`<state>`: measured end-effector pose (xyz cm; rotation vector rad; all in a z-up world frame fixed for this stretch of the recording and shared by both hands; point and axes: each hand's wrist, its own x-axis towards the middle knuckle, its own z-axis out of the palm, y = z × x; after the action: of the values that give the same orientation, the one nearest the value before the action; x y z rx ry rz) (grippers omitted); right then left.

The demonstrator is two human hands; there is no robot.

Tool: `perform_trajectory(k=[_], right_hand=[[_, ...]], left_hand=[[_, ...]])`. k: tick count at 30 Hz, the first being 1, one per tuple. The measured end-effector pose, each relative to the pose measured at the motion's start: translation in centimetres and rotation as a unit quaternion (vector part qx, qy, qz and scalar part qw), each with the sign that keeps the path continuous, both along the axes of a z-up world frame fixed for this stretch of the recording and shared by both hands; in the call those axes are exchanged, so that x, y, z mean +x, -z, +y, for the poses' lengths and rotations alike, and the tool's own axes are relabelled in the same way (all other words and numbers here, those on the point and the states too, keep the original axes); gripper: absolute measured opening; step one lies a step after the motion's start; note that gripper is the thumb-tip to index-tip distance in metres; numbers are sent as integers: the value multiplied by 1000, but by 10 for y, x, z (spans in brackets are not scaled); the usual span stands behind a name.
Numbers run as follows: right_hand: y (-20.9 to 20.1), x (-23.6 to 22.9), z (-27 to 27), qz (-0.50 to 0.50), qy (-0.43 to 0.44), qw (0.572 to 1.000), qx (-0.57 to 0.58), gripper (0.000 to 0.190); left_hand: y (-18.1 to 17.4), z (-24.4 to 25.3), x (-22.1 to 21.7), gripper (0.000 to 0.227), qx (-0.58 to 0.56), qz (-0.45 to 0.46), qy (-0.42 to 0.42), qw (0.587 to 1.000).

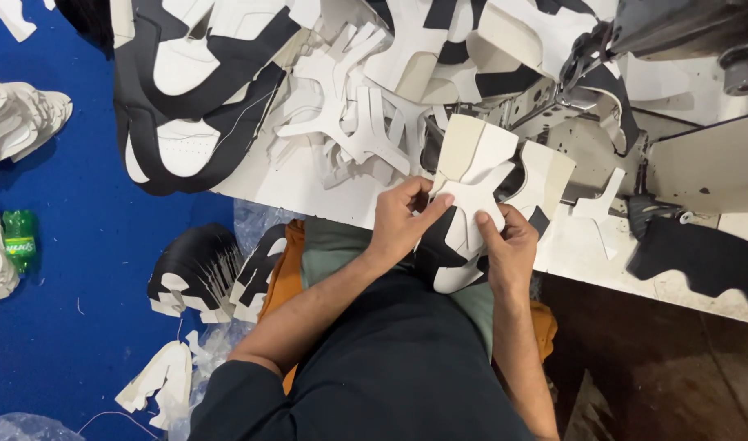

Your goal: Trimming and aligning shoe upper components at a sewing workstation in a shoe factory.

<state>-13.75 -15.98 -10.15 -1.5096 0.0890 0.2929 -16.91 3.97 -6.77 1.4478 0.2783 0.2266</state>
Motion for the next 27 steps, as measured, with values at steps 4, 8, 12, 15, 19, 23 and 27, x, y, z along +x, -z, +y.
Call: perform_trajectory(k=[4,8,12,15,19,23,27], right_hand=[[-26,0,12,-17,-8,1000,1,26],[43,-5,-27,-29,-9,999,38,19],[11,-2,-7,2,1,992,-126,29],[-5,11,1,-6,11,994,-113,24],[14,35,-5,-37,23,994,-104,30],[17,52,-2,-85,17,982,-170,53],[-4,57,15,76,58,995,16,71]], left_hand=[[7,2,-3,22,30,-4,-8,1000],[33,3,-6,19,-44,-49,75,995],[70,-8,-1,15,-209,0,65,976],[71,-11,-1,15,-86,-62,81,991],[17,-14,-8,15,-22,-33,53,998],[11,-17,-10,15,9,-43,21,999],[33,-17,-10,15,-43,-29,1,999]])
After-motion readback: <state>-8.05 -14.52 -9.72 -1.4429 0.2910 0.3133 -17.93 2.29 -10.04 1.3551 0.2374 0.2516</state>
